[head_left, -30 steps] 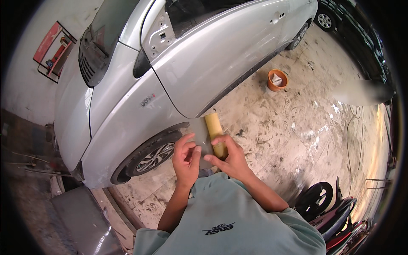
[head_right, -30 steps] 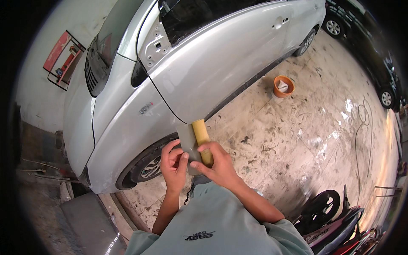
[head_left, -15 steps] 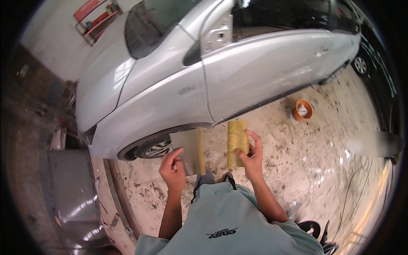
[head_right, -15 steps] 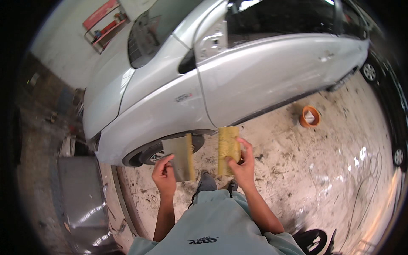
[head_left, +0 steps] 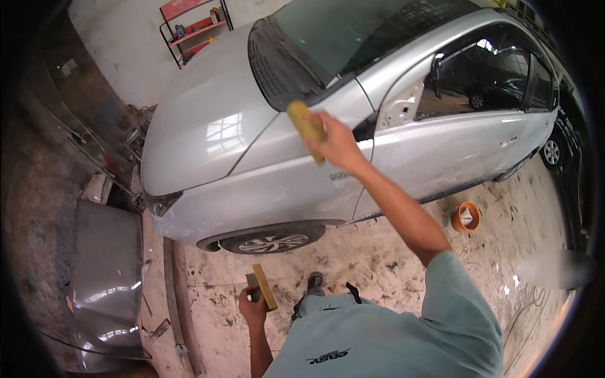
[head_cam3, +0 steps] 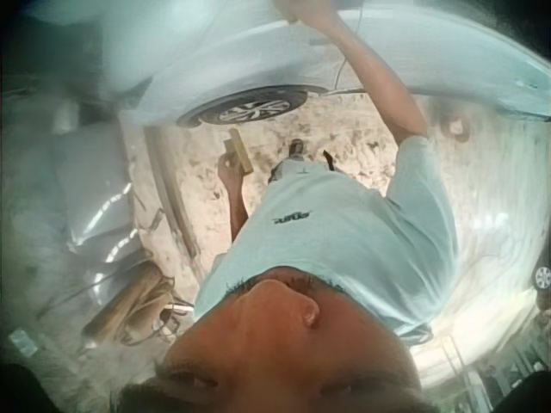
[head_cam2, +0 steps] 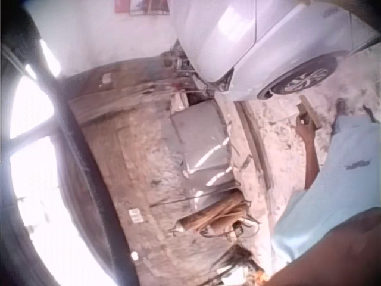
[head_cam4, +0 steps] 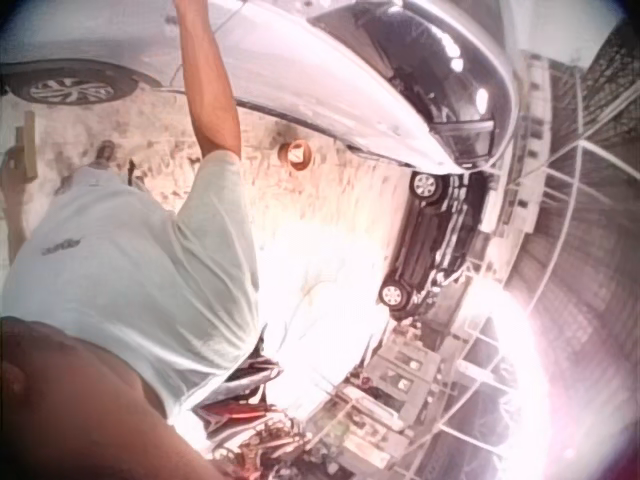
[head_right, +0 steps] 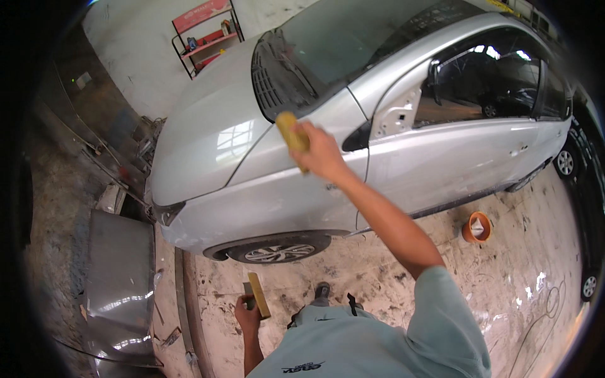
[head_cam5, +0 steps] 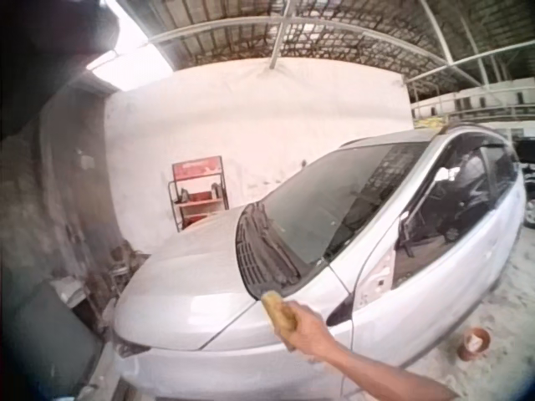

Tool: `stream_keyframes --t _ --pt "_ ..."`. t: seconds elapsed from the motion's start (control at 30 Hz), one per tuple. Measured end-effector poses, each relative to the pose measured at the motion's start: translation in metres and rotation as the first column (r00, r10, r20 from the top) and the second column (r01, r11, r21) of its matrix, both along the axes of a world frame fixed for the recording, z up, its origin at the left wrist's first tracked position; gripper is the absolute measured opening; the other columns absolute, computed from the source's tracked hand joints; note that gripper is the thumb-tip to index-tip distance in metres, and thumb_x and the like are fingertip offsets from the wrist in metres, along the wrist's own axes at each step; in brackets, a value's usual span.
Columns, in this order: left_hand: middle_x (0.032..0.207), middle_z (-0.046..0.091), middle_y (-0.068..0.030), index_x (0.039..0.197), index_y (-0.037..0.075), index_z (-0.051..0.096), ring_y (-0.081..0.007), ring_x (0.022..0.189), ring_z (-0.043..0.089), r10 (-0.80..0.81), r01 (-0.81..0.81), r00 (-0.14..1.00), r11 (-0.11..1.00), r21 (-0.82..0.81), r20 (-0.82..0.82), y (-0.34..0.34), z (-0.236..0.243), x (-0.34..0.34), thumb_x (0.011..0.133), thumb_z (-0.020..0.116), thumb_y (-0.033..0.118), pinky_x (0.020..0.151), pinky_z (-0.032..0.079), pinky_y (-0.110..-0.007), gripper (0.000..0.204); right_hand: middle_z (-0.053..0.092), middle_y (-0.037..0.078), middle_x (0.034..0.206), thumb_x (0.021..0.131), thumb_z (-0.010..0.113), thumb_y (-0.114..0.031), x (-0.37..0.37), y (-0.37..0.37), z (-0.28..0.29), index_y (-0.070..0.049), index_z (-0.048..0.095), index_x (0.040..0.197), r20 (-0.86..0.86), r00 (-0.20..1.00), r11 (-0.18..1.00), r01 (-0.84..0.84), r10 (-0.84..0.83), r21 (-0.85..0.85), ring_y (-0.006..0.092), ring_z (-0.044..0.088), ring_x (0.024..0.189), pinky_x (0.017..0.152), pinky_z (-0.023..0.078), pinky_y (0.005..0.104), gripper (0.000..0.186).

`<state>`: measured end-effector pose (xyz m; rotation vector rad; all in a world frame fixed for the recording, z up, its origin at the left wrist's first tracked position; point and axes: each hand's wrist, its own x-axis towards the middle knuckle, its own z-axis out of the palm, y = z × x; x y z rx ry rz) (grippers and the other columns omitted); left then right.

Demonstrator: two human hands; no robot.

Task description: The person wets a piece of sandpaper in a bucket of water and sands the lower panel of a car door.

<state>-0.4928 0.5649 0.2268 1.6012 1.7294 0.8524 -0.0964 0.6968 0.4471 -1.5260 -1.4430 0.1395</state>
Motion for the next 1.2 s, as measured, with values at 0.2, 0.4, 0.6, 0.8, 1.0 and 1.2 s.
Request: stream_keyframes --t 0.2,0.4,0.6,0.8,1.0,1.2 --pt "0.094 0.063 -0.0123 0.096 0.001 0.063 -0.025 0.089 0.062 -0.003 0.006 0.998 0.999 -0.038 0.07 0.022 -0.006 -0.002 0.067 0.076 0.012 0.083 0.047 -0.035 0.033 0.041 0.019 0.131 0.079 0.065 -0.023 0.046 0.152 0.037 -0.015 0.056 0.114 0.511 0.806 0.938 0.346 -0.299 0.003 0.0368 0.048 0.113 0.088 0.045 0.0479 0.037" --pt "0.1 0.061 -0.0121 0.108 -0.005 0.056 -0.0185 0.088 0.061 -0.042 0.047 0.996 0.998 -0.052 0.084 0.048 -0.02 -0.027 0.073 0.068 -0.002 0.071 0.054 -0.03 0.037 0.034 0.016 0.14 0.084 0.057 -0.031 0.065 0.175 0.005 -0.019 0.06 0.117 0.768 0.581 0.851 0.517 -0.271 -0.091 0.0306 0.039 0.121 0.095 0.036 0.053 0.035" --pt "0.1 0.061 -0.0111 0.109 -0.005 0.056 -0.0152 0.082 0.062 -0.158 0.193 0.963 0.97 -0.151 0.217 0.078 -0.004 -0.004 0.081 0.063 -0.003 0.066 0.053 -0.026 0.029 0.033 0.013 0.143 0.088 0.054 -0.037 0.07 0.151 0.004 -0.03 0.055 0.126 0.781 0.593 0.911 0.406 -0.198 -0.077 0.0292 0.038 0.125 0.097 0.037 0.0464 0.039" --pt "0.091 0.061 -0.0068 0.106 -0.002 0.059 -0.0105 0.07 0.057 -0.352 0.395 0.905 0.904 -0.164 0.24 0.114 0.009 0.038 0.079 0.063 -0.003 0.061 0.05 -0.025 0.027 0.029 0.012 0.146 0.089 0.052 -0.04 0.068 0.135 0.006 -0.036 0.044 0.134 0.83 0.531 0.925 0.377 -0.172 -0.05 0.0321 0.039 0.124 0.1 0.036 0.0499 0.046" --pt "0.086 0.06 -0.0051 0.104 -0.001 0.06 -0.0094 0.067 0.054 -0.545 0.556 0.789 0.83 0.048 0.283 0.133 0.001 0.068 0.077 0.063 -0.003 0.06 0.047 -0.023 0.027 0.03 0.012 0.144 0.088 0.052 -0.039 0.063 0.129 0.004 -0.03 0.047 0.132 0.792 0.584 0.938 0.344 -0.176 -0.045 0.0328 0.035 0.125 0.099 0.032 0.0542 0.045" --pt "0.085 0.064 -0.0066 0.102 -0.005 0.06 -0.0102 0.074 0.059 -0.636 0.659 0.73 0.752 -0.008 0.252 0.14 0.006 0.083 0.083 0.061 0.0 0.066 0.049 -0.025 0.02 0.04 0.018 0.136 0.087 0.053 -0.032 -0.006 0.075 -0.029 -0.011 0.049 0.128 0.354 0.924 0.989 0.117 -0.142 0.093 0.0376 0.042 0.122 0.1 0.036 0.0482 0.046"
